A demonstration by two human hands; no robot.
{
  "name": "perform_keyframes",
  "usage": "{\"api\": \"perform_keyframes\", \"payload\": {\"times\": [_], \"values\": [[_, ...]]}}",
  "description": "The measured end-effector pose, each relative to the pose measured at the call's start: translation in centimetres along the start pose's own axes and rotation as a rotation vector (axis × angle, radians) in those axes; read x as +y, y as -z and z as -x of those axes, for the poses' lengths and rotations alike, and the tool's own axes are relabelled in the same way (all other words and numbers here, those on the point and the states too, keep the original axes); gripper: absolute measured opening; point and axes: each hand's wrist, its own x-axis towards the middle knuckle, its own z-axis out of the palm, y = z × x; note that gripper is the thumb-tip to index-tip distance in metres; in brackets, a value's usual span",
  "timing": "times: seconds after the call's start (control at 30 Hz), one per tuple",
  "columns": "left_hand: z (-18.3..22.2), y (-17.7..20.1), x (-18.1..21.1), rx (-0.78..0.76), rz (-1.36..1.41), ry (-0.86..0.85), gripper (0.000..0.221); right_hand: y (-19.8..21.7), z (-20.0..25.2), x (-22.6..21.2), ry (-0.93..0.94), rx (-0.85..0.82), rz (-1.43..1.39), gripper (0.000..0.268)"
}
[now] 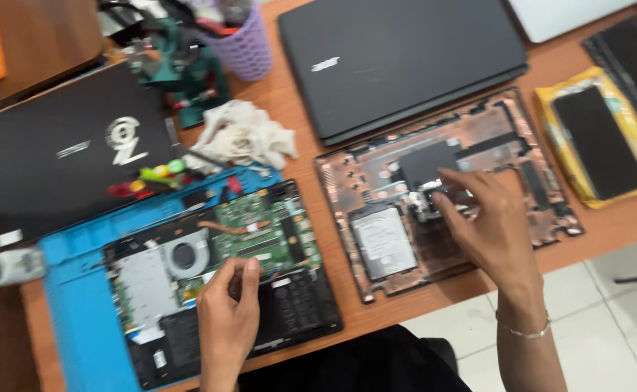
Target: The person disassembles a laptop, removes the internal battery, and handles internal connector cables by hand.
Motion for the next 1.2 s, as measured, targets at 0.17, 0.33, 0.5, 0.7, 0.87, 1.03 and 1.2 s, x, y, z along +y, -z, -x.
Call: {"api": "perform_keyframes", "payload": {"times": [0.17, 0.33, 0.5, 0.7, 0.87, 1.03, 1.2], "values": [[-0.1, 3.6, -3.8, 0.077, 0.003, 0.014, 0.033, -3.3, 2.0, -5.2, 0.016, -0.122, -0.098, 0.036], [-0.2, 7.0, -6.9, 0.187, 0.075, -0.05, 0.023, -6.3, 3.8, -8.8, -0.135, -0.253, -0.154, 0.041], [-0.3, 10.7, -10.6, 0.324, -0.003, -0.076, 0.02, -9.9, 5.1, -10.6, -0.082, -0.216, -0.246, 0.041], [-0.8, 13.6, -14.9, 0.422, -0.042, -0.049, 0.029, -13.2, 6.0, -11.6, -0.192, -0.158, -0.193, 0.047], [-1.4, 13.5, -17.1, 0.366, 0.063, 0.003, 0.04, -14.3, 6.7, -10.2, -0.372, -0.188, -0.239, 0.045], [-1.8, 12.4, -17.5, 0.33, 0.227, -0.027, 0.046, -15.1, 6.8, -9.4, -0.24, -0.107, -0.163, 0.035], [-1.9, 12.6, -17.8, 0.397, 0.249, 0.047, 0.042, -15.1, 6.8, -9.7, -0.208, -0.12, -0.106, 0.038]]}}
